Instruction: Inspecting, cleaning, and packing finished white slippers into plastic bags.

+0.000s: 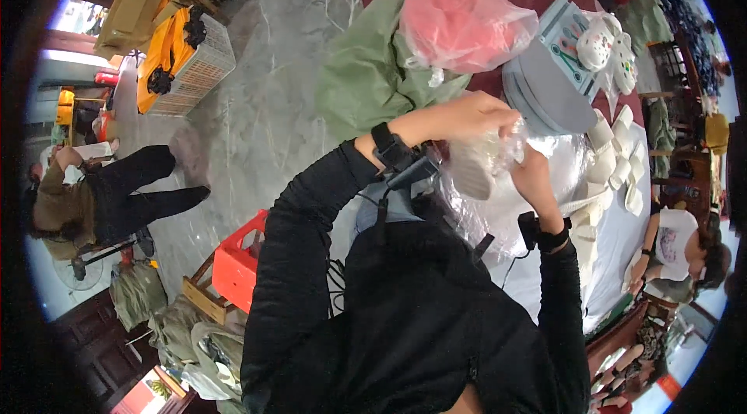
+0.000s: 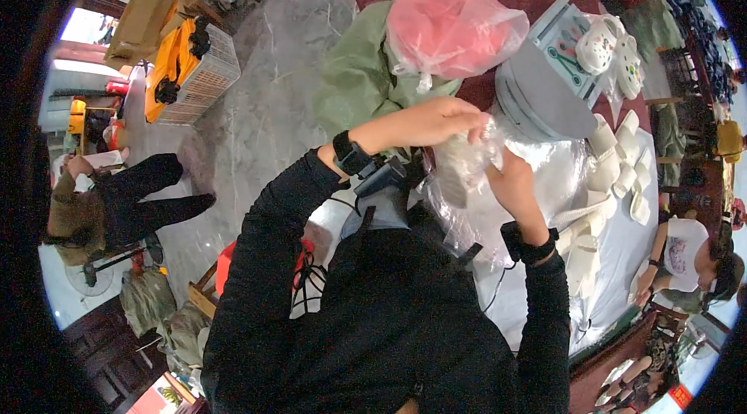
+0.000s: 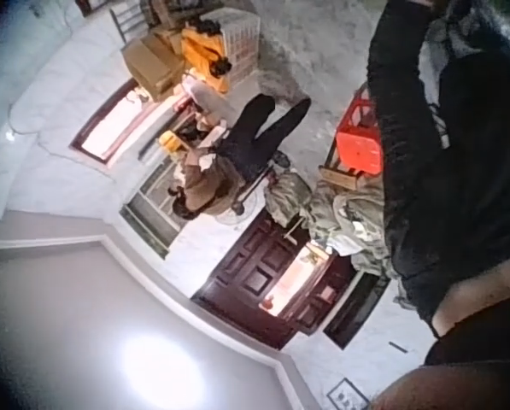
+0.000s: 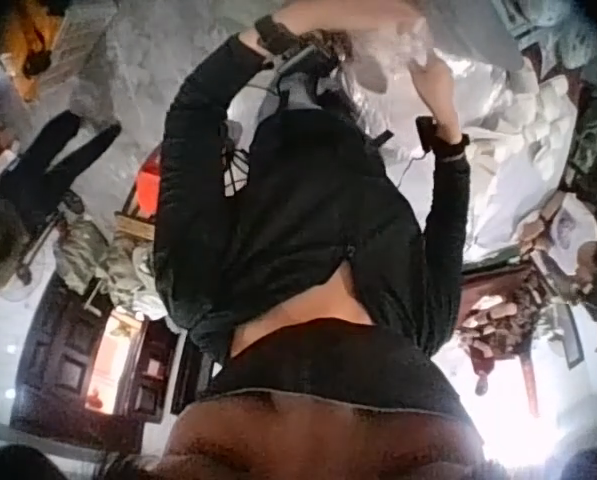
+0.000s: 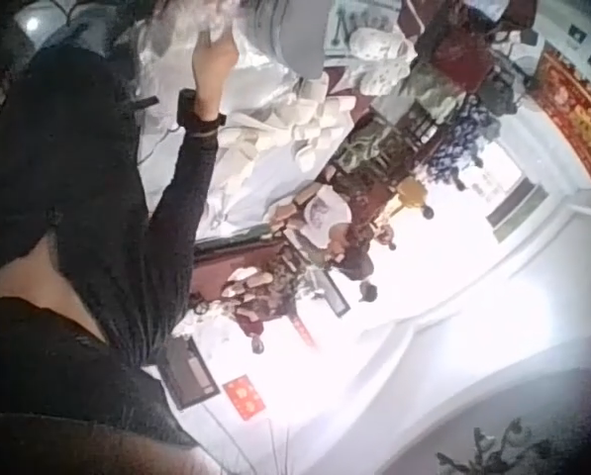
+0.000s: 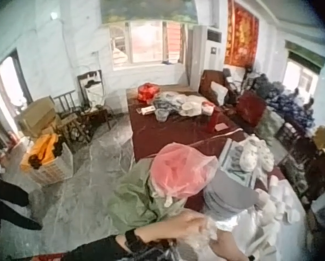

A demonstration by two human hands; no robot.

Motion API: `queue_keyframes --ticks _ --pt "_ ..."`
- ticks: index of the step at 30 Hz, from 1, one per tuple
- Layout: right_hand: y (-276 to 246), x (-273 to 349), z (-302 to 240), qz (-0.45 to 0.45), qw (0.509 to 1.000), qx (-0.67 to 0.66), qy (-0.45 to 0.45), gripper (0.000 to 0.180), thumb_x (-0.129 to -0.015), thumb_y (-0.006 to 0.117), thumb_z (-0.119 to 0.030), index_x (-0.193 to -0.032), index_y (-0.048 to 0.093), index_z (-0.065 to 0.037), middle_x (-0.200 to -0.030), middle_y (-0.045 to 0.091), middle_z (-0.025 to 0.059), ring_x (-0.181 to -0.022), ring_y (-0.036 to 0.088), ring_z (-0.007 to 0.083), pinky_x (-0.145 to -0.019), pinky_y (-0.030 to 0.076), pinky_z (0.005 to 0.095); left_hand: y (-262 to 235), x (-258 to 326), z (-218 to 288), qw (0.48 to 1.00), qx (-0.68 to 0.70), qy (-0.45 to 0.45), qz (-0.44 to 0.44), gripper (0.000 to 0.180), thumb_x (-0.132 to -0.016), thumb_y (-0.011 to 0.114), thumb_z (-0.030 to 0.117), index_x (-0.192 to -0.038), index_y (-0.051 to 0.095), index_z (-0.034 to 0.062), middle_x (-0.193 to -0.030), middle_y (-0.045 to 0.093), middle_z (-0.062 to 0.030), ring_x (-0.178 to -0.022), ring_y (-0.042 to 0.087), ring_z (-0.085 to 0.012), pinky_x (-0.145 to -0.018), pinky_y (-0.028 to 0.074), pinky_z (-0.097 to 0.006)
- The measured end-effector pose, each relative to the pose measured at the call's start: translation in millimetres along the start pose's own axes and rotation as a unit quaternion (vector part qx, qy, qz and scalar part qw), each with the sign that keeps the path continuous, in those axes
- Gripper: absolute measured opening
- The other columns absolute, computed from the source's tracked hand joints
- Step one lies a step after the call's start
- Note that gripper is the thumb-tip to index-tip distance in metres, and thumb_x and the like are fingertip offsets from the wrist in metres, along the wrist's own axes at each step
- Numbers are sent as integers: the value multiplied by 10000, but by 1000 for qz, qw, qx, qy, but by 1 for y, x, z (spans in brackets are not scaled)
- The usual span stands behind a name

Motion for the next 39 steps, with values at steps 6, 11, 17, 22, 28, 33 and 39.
queue_keyframes --ticks 6,11,17,22,28,33,39 --pt "1 8 33 47 989 -127 60 328 -761 585 -124 -1043 511 28 -772 581 189 -800 594 276 -671 454 308 -110 41 -135 919 -206 -168 292 339 -804 541 247 -1054 527 17 -1057 554 -135 -988 518 -239 -838 387 -310" --pt "-34 17 3 178 977 -121 0 315 -782 538 -16 -1081 477 60 -984 561 108 -896 538 192 -777 438 279 -122 99 -208 773 -580 -251 51 489 -775 569 202 -1222 396 99 -1340 283 -127 -1220 287 -287 -975 281 -415" --pt "-39 -3 -13 183 951 -243 57 344 -760 540 -23 -1087 480 65 -1015 564 116 -908 536 177 -811 415 286 -110 106 -262 644 -726 -180 -161 283 -848 463 276 -1086 580 176 -1375 261 -16 -1277 197 -228 -1049 130 -451" --pt "-37 -5 -22 218 936 -273 48 346 -776 542 -93 -1081 489 61 -1016 567 117 -927 531 175 -824 404 285 -119 112 -262 660 -684 -270 -153 252 -809 488 210 -1029 598 155 -1328 327 -94 -1239 263 -294 -1023 162 -489" --pt "-27 0 -1 226 907 -351 48 505 -775 583 -235 -1151 428 64 -1093 525 104 -997 504 186 -853 399 294 -141 202 -276 717 -616 -325 47 323 -769 508 216 -1062 579 99 -1282 371 -180 -1187 331 -345 -991 192 -519" --pt "-22 2 22 223 897 -380 -6 461 -784 551 -94 -1190 381 45 -1155 453 117 -1059 452 216 -880 393 343 -96 288 -259 677 -595 -422 102 301 -783 449 245 -1013 585 105 -1146 474 -155 -1105 402 -333 -951 242 -509" --pt "-14 1 13 207 933 -295 -19 400 -837 486 -143 -1176 417 58 -1150 486 110 -1055 476 195 -914 360 306 -14 356 -248 696 -449 -553 94 275 -774 476 265 -970 580 102 -1045 524 -125 -1028 473 -296 -887 319 -484"
Point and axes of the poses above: each hand's wrist, its own x-axis away from the middle knuckle, its own y-axis out of the palm, z = x × y, the point moved 3 cm from there along -x, towards the middle knuckle
